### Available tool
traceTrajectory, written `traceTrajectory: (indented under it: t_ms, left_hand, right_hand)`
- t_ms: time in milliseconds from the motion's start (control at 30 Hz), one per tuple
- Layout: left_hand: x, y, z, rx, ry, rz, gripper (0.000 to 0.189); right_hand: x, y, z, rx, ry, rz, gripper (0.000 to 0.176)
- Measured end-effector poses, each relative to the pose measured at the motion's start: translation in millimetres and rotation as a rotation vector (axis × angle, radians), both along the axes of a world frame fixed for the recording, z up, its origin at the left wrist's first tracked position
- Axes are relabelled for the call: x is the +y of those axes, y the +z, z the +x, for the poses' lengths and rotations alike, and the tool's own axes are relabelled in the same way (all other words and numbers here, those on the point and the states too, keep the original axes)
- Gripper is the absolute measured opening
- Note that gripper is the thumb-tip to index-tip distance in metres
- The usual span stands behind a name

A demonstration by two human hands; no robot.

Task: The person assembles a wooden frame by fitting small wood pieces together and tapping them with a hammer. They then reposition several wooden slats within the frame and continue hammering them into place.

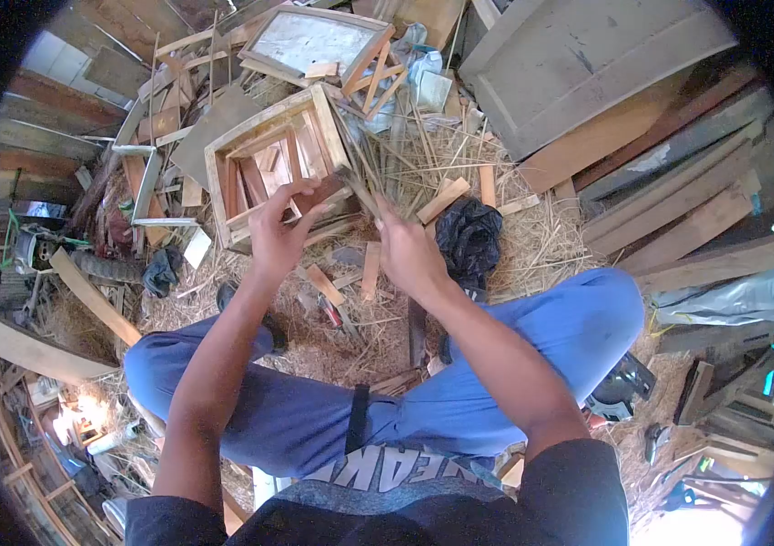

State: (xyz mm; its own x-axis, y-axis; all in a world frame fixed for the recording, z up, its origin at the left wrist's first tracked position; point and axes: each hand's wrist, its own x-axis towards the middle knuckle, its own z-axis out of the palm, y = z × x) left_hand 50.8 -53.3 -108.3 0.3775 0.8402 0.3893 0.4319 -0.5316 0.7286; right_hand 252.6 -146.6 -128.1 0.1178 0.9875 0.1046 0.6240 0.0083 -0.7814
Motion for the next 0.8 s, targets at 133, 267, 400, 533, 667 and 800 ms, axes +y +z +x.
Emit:
traceTrajectory:
  t_ms: [133,267,400,533,667,800]
  left_hand:
    - [1.6,2.2,-0.2,0.0,-0.004,0.021,0.036]
    - [-1.7,1.0,-1.2,-0.009,0.016,0.022,0.036]
    - [3.3,2.7,-3.4,-0.02,0.055,-0.083,0.03]
    - [19.5,-1.3,-3.4,-0.551,0.146,-0.385,0.026]
    - [30.8,-1.0,-8.8,-0.801,0.224,-0.715,0.025]
    - [41.8,-3.5,-14.2,-0.764,0.211,-0.902,0.026]
  right_hand:
    - [1.0,-3.1,-0.8,0.008,-0.019,0.033,0.05]
    - [-0.6,0.2,-2.4,-0.011,0.018,0.111,0.048]
    - [3.9,7.5,3.6,-0.005,-0.045,-0.197,0.047]
    - [4.3,12.9,1.3,0.126,-0.048,0.095,0.043]
    - [7.2,6.3,3.5,0.299,-0.109,-0.11,0.041]
    - [18.4,-3.7,5.4,0.563,-0.127,-0.021,0.035]
